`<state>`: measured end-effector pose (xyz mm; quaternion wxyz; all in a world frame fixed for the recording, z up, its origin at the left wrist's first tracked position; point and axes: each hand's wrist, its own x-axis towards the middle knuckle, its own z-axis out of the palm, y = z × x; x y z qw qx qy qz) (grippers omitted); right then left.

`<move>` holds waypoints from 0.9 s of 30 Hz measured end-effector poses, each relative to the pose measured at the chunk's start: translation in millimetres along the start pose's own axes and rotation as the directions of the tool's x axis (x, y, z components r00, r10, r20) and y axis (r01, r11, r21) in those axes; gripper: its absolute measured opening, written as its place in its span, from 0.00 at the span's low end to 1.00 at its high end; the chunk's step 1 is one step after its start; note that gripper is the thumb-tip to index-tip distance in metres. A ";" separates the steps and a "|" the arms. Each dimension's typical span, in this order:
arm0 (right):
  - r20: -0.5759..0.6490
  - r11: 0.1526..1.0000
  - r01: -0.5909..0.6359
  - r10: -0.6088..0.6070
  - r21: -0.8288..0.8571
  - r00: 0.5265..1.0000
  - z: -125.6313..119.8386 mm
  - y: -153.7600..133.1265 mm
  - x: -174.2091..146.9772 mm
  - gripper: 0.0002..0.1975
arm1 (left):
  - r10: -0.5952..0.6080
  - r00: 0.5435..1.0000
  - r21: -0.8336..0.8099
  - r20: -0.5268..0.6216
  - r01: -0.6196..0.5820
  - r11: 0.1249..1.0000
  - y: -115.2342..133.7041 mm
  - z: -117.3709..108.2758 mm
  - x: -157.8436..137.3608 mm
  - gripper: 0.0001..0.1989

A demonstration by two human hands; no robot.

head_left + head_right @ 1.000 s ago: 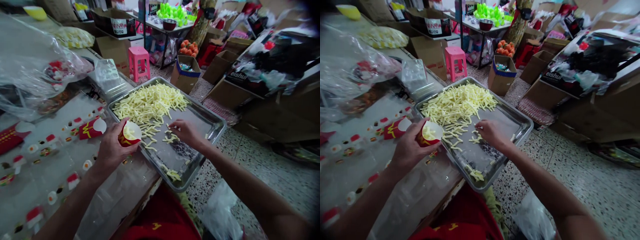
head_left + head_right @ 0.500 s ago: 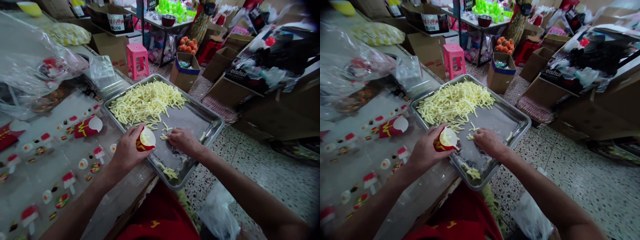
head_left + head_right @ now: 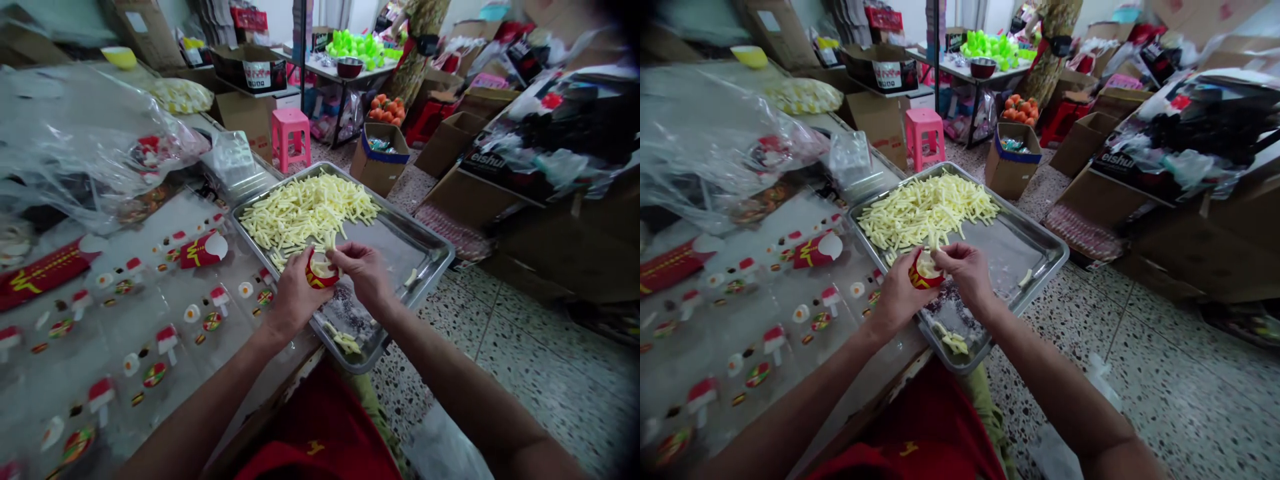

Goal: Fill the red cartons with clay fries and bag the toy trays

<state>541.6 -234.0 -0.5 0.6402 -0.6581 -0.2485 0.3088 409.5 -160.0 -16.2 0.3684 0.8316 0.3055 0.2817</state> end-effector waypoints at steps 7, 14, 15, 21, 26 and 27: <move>0.338 0.385 0.394 -0.208 -0.835 0.918 6.0 -20.5 -13.5 0.10 | 0.145 0.981 0.214 -0.127 -0.116 0.970 1.4 5.6 -7.4 0.38; 0.554 0.266 0.626 -0.302 -0.733 0.776 30.1 -22.8 -23.4 0.11 | 0.120 0.969 0.302 -0.214 -0.051 0.952 -7.2 -11.3 -24.6 0.38; 0.520 0.331 0.616 -0.337 -0.715 0.785 34.7 -18.9 -23.1 0.10 | 0.102 0.966 0.294 -0.238 -0.028 0.955 -7.9 -15.3 -28.6 0.39; 0.597 0.556 0.709 -0.412 -0.434 0.688 75.3 -9.3 -37.4 0.12 | 0.051 0.924 0.232 -0.380 0.042 0.972 -19.3 -51.3 -63.1 0.34; 0.747 0.654 0.707 -0.322 -0.268 0.581 112.0 -12.9 -47.7 0.15 | -0.025 0.923 0.198 -0.383 0.109 0.974 -38.7 -92.3 -98.8 0.39; 0.710 0.675 0.684 -0.335 -0.278 0.619 119.7 -11.9 -49.0 0.14 | -0.050 0.918 0.179 -0.394 0.130 0.975 -42.5 -100.1 -105.1 0.40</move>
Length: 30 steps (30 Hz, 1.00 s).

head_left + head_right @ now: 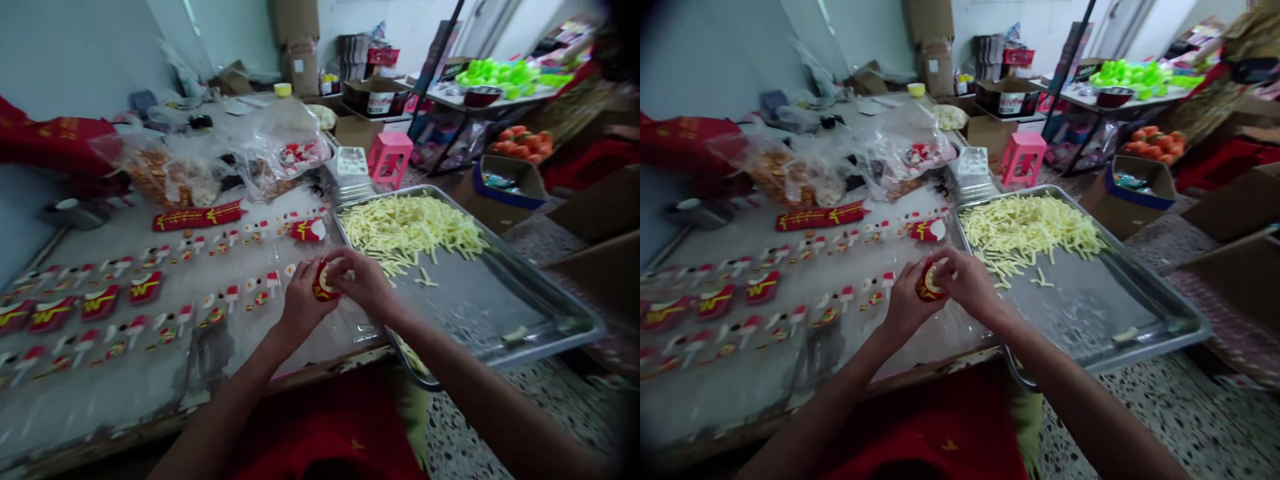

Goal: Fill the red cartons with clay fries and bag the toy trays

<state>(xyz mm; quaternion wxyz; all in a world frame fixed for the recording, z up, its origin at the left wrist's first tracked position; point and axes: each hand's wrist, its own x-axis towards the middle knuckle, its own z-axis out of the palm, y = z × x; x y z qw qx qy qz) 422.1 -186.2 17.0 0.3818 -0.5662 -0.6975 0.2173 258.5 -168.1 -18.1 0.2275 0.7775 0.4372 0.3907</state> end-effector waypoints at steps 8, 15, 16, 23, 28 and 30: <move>0.091 0.965 -0.040 0.017 0.260 0.996 74.9 -30.2 16.8 0.15 | -0.285 0.952 -0.235 -0.111 0.253 0.939 -50.0 -67.8 -15.6 0.45; 0.416 0.882 -0.225 0.037 0.415 0.909 186.4 -62.6 105.5 0.15 | -0.432 0.890 -0.100 -0.148 0.421 0.902 -132.2 -166.6 -28.3 0.47; 0.448 0.890 -0.216 0.015 0.402 0.894 204.8 -68.1 124.5 0.15 | -0.421 0.892 -0.029 -0.165 0.422 0.906 -146.9 -186.7 -29.7 0.45; 0.675 0.993 0.097 -0.025 -0.069 0.738 301.7 -101.0 217.7 0.09 | -0.256 0.967 0.359 -0.018 0.245 0.901 -238.2 -264.7 -26.4 0.40; 0.673 0.943 0.253 -0.046 -0.214 0.738 310.8 -108.9 216.3 0.10 | -0.116 0.985 0.366 0.126 0.062 0.928 -269.2 -254.0 -27.6 0.24; 0.653 0.919 0.274 -0.024 -0.284 0.757 309.6 -111.2 205.0 0.12 | -0.107 0.990 0.370 0.095 0.065 0.927 -273.7 -252.0 -30.3 0.20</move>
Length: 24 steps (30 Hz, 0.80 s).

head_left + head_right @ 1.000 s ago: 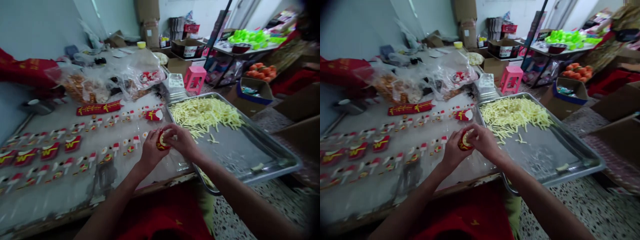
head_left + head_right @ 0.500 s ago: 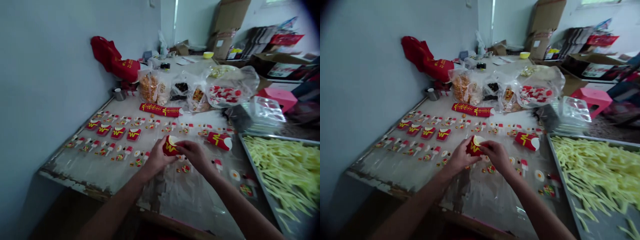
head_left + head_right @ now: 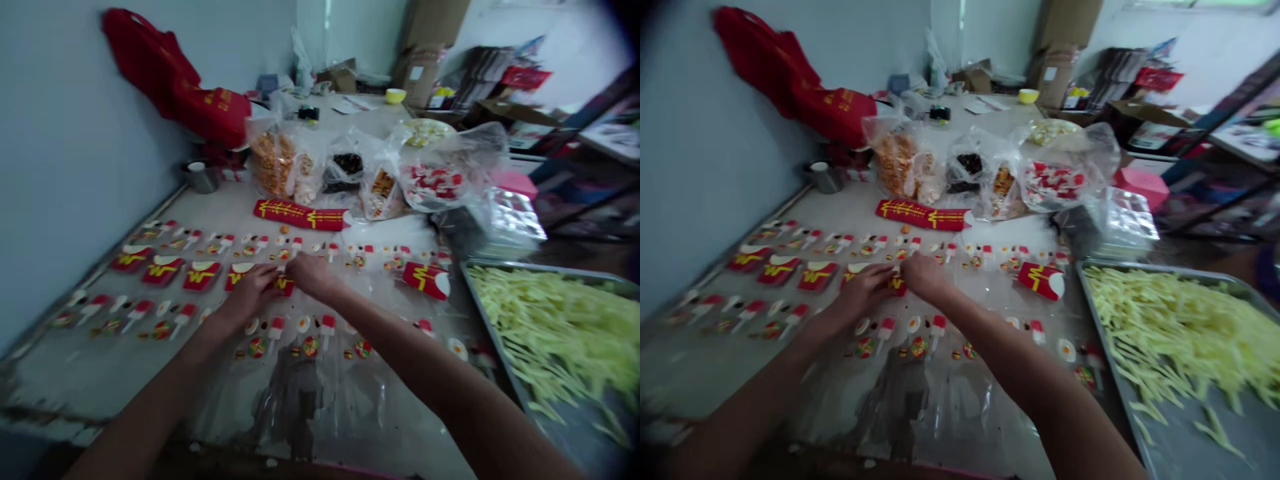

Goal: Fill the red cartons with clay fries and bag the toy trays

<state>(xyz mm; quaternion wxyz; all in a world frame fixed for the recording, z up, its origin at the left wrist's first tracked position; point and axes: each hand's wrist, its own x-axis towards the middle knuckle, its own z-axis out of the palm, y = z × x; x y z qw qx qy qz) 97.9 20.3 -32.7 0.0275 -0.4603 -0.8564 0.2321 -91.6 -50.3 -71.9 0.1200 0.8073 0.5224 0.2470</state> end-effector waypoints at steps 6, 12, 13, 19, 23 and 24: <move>-0.052 0.981 0.157 -0.164 -0.110 0.985 0.5 1.9 -29.7 0.20 | -0.011 1.000 0.052 0.024 0.010 0.999 -10.2 -0.8 11.8 0.17; -0.510 0.955 -0.294 0.234 -0.039 0.828 -60.5 103.3 -149.9 0.15 | -0.117 0.993 0.038 0.007 0.117 0.992 8.3 -20.1 20.6 0.15; -0.579 0.888 -0.458 0.357 -0.032 0.733 -69.7 127.2 -170.5 0.16 | -0.113 0.994 0.056 -0.007 0.113 0.992 17.5 -21.6 25.4 0.15; -0.397 0.708 -0.693 0.679 0.134 0.617 -82.0 207.7 -204.8 0.17 | 0.254 0.966 0.109 -0.055 -0.247 0.963 142.3 42.3 120.3 0.16; -0.399 0.731 -0.649 0.671 0.213 0.625 -74.0 204.3 -190.3 0.15 | 0.513 0.844 0.055 0.159 -0.526 0.849 232.4 123.0 199.1 0.41; -0.405 0.730 -0.643 0.674 0.233 0.619 -72.8 202.8 -189.5 0.14 | 0.525 0.828 0.054 0.196 -0.544 0.837 244.7 137.7 212.3 0.41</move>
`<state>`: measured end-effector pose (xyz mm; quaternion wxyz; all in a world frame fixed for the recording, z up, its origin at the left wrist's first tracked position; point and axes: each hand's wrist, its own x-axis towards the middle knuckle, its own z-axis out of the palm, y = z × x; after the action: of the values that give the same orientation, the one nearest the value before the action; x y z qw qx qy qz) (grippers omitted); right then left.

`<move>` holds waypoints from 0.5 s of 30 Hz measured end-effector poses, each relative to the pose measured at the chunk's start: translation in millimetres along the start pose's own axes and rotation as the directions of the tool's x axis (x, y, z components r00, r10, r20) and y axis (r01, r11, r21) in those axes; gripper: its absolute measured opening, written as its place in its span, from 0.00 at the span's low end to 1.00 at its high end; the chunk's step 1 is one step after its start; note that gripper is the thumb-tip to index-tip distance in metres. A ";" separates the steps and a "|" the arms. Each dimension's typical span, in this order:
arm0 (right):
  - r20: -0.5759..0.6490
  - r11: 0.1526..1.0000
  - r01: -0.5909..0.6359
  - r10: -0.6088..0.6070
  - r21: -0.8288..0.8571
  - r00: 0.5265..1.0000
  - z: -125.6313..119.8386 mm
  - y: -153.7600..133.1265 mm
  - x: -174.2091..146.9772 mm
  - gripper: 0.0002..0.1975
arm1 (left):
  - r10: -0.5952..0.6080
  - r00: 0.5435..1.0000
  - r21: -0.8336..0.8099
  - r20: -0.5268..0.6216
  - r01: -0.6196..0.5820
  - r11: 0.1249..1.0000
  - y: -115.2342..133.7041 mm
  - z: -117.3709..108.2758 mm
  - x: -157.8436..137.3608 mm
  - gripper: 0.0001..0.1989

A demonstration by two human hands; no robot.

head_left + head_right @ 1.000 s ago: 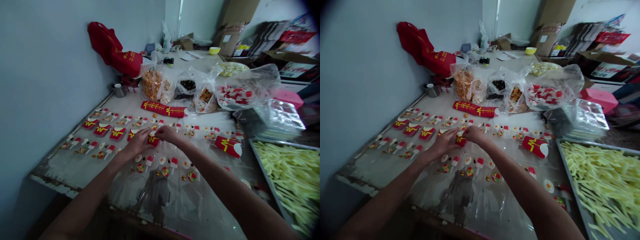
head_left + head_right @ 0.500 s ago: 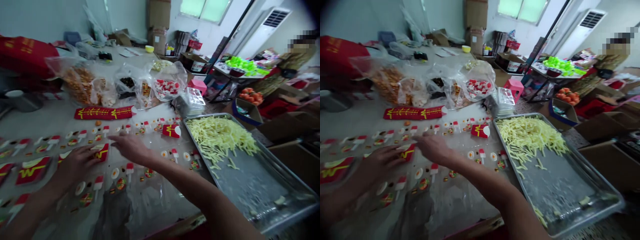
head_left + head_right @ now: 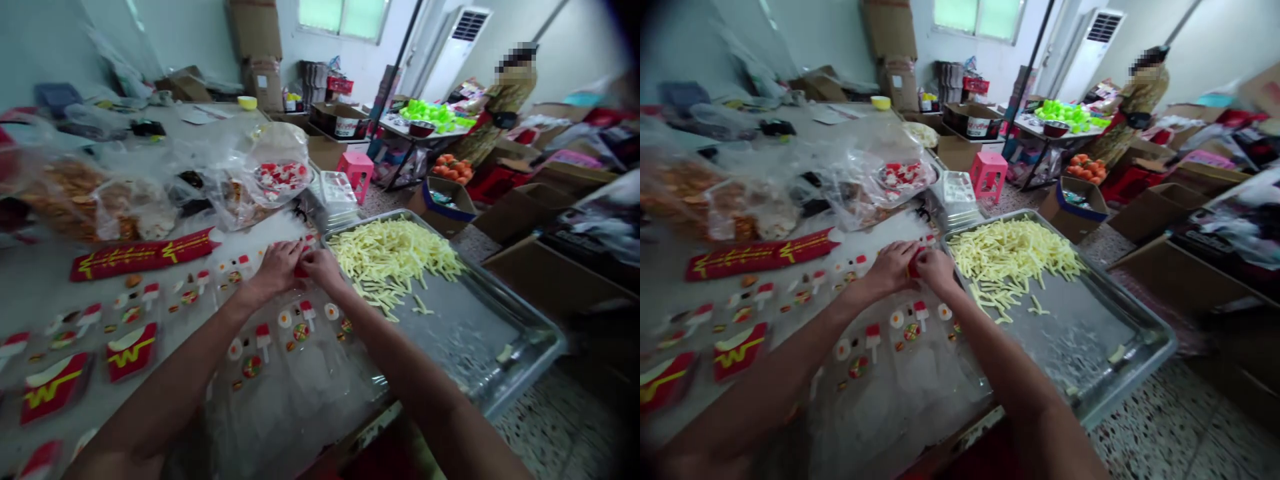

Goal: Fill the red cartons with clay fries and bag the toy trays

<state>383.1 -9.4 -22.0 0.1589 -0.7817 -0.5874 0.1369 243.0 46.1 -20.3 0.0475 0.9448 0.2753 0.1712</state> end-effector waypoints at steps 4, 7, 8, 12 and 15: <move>-0.099 0.991 0.039 -0.027 0.130 0.995 -7.4 10.3 -3.0 0.11 | 0.066 0.997 -0.051 0.046 -0.064 0.997 -12.4 20.2 30.3 0.34; -0.161 0.984 0.036 -0.008 0.175 0.987 -26.0 29.6 -9.0 0.11 | 0.032 0.999 -0.082 -0.013 -0.033 0.996 -34.1 19.0 27.7 0.37; -0.191 0.988 0.020 0.009 0.151 0.982 -32.6 35.2 -13.8 0.12 | 0.009 1.000 -0.089 -0.014 -0.010 0.996 -36.9 17.2 25.9 0.40; -0.320 0.999 0.023 -0.030 -0.026 0.947 -46.6 41.1 -47.3 0.10 | -0.014 1.000 -0.127 -0.003 0.014 0.992 -2.7 9.0 19.9 0.57; -0.277 0.984 0.169 -0.179 -0.057 0.944 -47.6 44.0 -77.7 0.09 | 0.067 0.998 -0.140 -0.019 -0.069 0.988 50.2 8.8 17.5 0.47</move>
<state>419.5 -99.8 5.6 0.2395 -0.7408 -0.6276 0.0004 285.2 13.1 -14.1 0.1062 0.9466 0.2307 0.1985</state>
